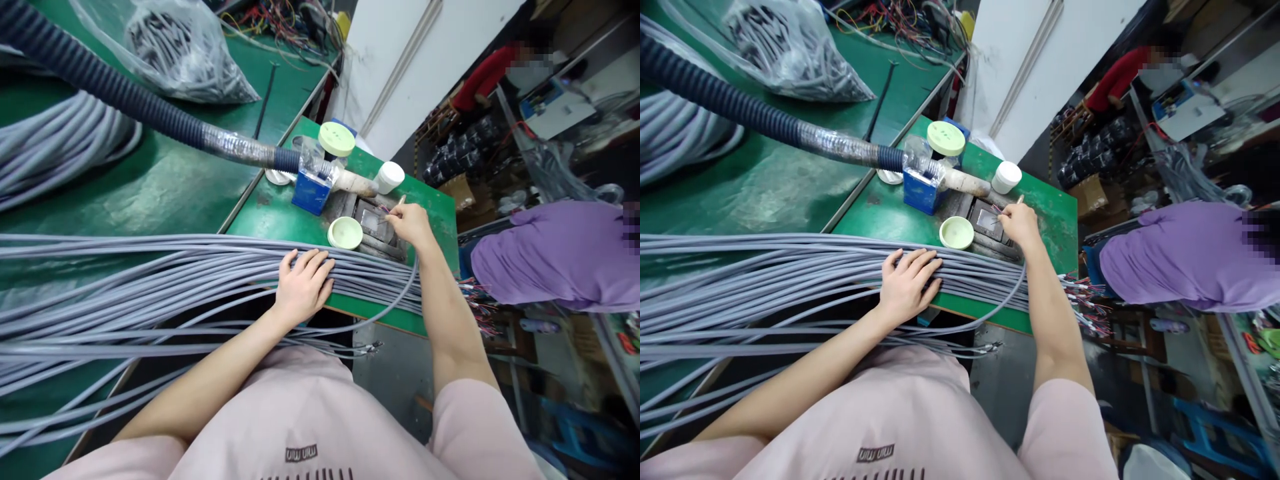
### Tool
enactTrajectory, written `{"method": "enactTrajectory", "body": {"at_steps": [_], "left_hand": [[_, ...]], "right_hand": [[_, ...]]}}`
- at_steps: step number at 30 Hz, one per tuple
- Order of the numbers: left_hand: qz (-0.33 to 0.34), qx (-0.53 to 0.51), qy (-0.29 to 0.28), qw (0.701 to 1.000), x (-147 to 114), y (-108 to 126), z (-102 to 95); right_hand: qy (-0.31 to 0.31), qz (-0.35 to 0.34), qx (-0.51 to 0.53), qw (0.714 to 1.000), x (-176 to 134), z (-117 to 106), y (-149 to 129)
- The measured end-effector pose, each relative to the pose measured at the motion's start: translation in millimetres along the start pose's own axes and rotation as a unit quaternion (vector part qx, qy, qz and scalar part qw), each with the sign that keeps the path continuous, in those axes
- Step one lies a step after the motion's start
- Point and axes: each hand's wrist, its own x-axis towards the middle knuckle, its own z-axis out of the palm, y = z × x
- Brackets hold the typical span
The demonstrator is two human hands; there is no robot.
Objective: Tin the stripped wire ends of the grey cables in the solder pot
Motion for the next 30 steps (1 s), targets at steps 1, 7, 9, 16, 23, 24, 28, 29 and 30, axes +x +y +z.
{"method": "enactTrajectory", "body": {"at_steps": [1, 7, 9, 16, 23, 24, 28, 29, 30], "left_hand": [[0.001, 0.003, 0.001, 1.0, 0.0, -0.1, 0.2], [0.0, -0.002, 0.003, 1.0, -0.4, -0.5, 1.2], [-0.001, -0.004, 0.004, 1.0, -0.3, -0.4, 1.1], [0.01, 0.012, 0.016, 1.0, 0.6, -0.1, 0.7], [0.012, 0.029, 0.017, 0.999, 0.9, 0.3, 0.6], [0.013, 0.031, 0.018, 0.999, 1.0, 0.4, 0.6], [0.015, 0.034, 0.02, 0.999, 0.8, 0.5, 0.8], [0.015, 0.034, 0.021, 0.999, 0.7, 0.5, 0.9], [0.016, 0.034, 0.021, 0.999, 0.7, 0.4, 1.0]], "right_hand": [[-0.012, 0.014, 0.0, 1.0, 3.4, 3.8, 2.6], [-0.049, 0.052, -0.008, 0.997, 14.0, 20.2, 6.7], [-0.053, 0.051, -0.011, 0.997, 16.1, 22.9, 7.7], [-0.067, 0.056, -0.027, 0.996, 20.6, 26.9, 9.6], [-0.073, 0.065, -0.034, 0.995, 23.2, 28.6, 8.4], [-0.073, 0.066, -0.034, 0.995, 23.4, 29.0, 8.1], [-0.073, 0.069, -0.034, 0.994, 24.2, 31.4, 7.1], [-0.073, 0.069, -0.033, 0.994, 24.3, 31.5, 7.1], [-0.073, 0.068, -0.033, 0.995, 24.3, 31.0, 7.2]]}}
